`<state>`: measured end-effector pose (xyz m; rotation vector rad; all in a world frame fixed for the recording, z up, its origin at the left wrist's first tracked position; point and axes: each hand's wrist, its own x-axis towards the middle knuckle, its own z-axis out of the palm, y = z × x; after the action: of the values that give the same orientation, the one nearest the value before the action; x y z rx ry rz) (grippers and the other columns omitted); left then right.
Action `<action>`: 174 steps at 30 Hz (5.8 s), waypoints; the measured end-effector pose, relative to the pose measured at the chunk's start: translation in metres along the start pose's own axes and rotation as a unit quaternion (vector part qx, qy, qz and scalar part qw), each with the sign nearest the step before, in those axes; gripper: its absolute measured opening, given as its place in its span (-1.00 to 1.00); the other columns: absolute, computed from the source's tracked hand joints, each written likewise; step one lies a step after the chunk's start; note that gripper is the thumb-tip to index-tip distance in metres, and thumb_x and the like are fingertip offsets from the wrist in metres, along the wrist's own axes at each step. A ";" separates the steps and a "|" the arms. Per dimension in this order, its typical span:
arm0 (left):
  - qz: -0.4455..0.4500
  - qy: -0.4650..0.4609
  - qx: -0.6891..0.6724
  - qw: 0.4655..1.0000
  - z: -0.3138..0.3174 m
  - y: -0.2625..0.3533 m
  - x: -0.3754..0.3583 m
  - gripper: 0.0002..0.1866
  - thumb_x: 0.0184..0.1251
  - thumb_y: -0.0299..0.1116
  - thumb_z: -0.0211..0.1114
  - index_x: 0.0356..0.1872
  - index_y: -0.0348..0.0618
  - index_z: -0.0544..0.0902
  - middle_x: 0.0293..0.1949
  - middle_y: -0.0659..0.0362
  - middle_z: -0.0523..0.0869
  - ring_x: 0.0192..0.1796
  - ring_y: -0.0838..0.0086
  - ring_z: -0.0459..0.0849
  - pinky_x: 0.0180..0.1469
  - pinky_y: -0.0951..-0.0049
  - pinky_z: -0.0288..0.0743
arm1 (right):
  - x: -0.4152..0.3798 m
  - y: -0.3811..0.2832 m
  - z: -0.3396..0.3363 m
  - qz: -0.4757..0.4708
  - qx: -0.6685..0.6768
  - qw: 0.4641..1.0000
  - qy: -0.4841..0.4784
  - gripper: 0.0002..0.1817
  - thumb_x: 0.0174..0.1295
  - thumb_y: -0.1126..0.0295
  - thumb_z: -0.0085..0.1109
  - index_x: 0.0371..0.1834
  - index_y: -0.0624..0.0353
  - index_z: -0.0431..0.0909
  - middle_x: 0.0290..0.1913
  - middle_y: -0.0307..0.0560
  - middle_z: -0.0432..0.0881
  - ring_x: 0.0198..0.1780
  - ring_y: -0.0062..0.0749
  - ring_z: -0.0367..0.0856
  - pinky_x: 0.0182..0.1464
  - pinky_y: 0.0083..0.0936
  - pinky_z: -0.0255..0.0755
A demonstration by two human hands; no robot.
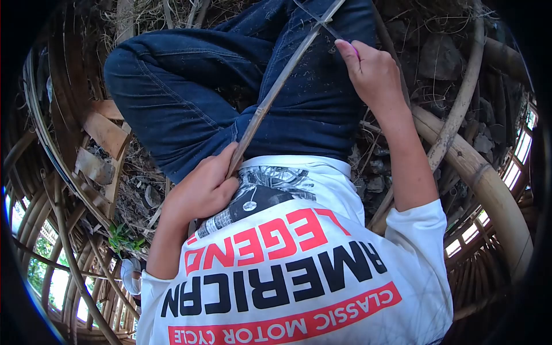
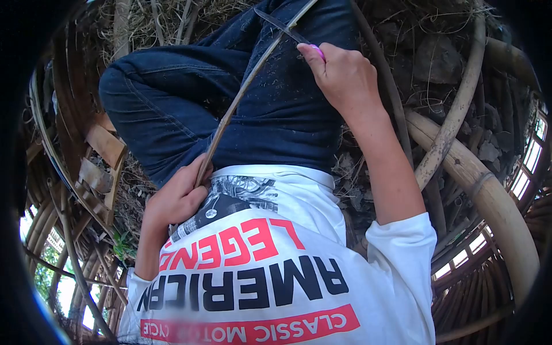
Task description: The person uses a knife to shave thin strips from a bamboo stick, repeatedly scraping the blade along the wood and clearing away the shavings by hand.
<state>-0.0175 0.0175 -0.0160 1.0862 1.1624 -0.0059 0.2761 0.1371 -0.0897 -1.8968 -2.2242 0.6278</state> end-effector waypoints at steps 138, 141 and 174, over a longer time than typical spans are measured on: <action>-0.054 0.009 -0.266 0.962 -0.064 -0.044 0.047 -0.62 0.59 0.05 -0.13 -0.29 -0.02 0.38 -0.62 0.39 0.25 -0.65 0.68 0.17 -0.64 0.62 0.09 | 0.003 0.005 0.013 0.290 0.677 0.676 0.031 -0.78 0.38 0.19 0.08 -0.38 0.02 0.40 -0.65 -0.35 0.33 -0.80 -0.74 0.12 -0.77 -0.66 -0.09; -0.054 0.017 -0.247 0.967 -0.061 -0.045 0.050 -0.63 0.59 0.04 -0.13 -0.30 0.00 0.36 -0.60 0.40 0.23 -0.64 0.69 0.17 -0.63 0.63 0.09 | 0.004 0.005 0.012 0.291 0.674 0.678 0.031 -0.77 0.38 0.18 0.09 -0.38 0.02 0.39 -0.65 -0.36 0.33 -0.79 -0.74 0.12 -0.77 -0.66 -0.08; -0.049 0.058 0.085 0.993 -0.012 0.005 -0.030 -0.56 0.60 -0.16 -0.09 -0.34 -0.39 0.47 -0.53 0.02 0.50 -0.41 0.35 0.42 -0.24 0.31 0.38 | -0.072 -0.036 0.021 0.092 0.213 0.968 0.092 -0.54 0.40 -0.01 0.01 -0.49 0.14 0.50 -0.59 0.17 0.61 -0.46 0.13 0.64 -0.41 -0.07 0.51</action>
<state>-0.0372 0.0129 0.0101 1.1917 1.3380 -0.1209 0.2491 0.0589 -0.0832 -1.8553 -1.6507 0.8403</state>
